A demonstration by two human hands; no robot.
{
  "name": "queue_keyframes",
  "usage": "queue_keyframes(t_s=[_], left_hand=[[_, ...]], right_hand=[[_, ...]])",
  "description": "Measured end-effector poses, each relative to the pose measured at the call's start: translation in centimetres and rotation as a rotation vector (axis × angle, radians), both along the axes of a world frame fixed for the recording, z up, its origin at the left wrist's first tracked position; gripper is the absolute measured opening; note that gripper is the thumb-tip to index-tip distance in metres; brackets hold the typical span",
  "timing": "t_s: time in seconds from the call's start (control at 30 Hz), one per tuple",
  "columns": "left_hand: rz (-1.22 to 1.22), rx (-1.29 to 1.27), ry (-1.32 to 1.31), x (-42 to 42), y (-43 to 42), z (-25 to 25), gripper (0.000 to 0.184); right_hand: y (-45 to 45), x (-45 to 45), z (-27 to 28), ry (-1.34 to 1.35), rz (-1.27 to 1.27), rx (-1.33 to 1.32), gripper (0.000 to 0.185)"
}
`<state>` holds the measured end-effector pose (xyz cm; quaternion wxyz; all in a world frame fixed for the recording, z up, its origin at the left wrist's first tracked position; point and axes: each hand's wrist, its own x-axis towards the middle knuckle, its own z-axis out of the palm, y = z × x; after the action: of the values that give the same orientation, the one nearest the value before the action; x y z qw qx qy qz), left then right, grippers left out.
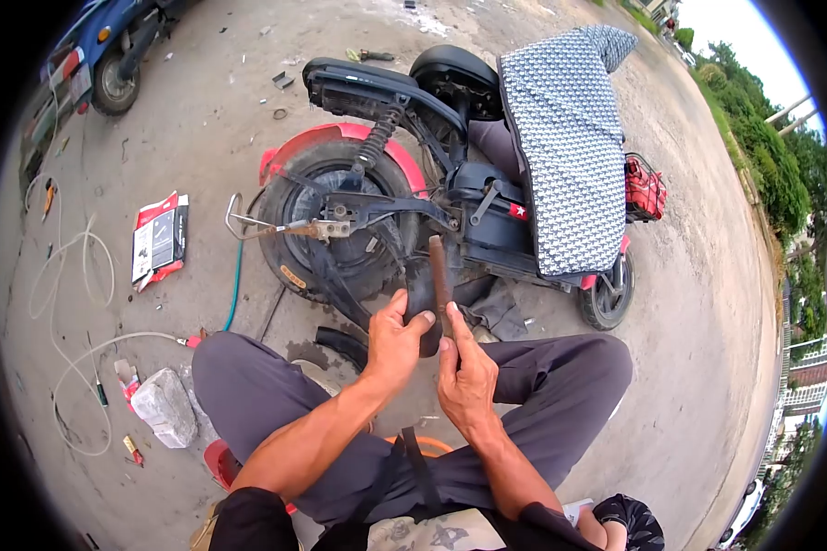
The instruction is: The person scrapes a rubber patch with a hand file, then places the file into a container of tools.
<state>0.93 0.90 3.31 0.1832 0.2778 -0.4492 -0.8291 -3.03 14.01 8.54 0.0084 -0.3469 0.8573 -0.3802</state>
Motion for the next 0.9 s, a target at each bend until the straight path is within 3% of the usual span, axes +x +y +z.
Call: queue_keyframes(t_s=[0.13,0.37,0.47,0.5,0.7,0.9], left_hand=[[0.010,-0.076,0.009,-0.2,0.2,0.3,0.020],[0.006,0.031,0.022,-0.1,0.4,0.6,0.023],[-0.002,-0.093,0.065,-0.3,0.0,-0.2,0.031],[-0.008,-0.071,0.059,-0.4,0.2,-0.6,0.030],[-0.043,-0.027,-0.002,-0.4,-0.1,-0.6,0.025],[0.019,0.040,0.032,-0.4,0.4,0.2,0.025]], right_hand=[[4.0,3.3,-2.3,-0.044,-0.016,-0.033,0.059],[-1.3,-2.2,1.4,-0.242,-0.104,-0.002,0.053],[2.7,0.8,-0.1,-0.088,0.001,-0.110,0.052],[3.6,1.8,-0.4,-0.106,0.026,-0.014,0.052],[-1.6,-0.5,-0.1,-0.008,-0.038,-0.044,0.055],[2.2,2.2,-0.7,-0.103,-0.020,-0.041,0.056]])
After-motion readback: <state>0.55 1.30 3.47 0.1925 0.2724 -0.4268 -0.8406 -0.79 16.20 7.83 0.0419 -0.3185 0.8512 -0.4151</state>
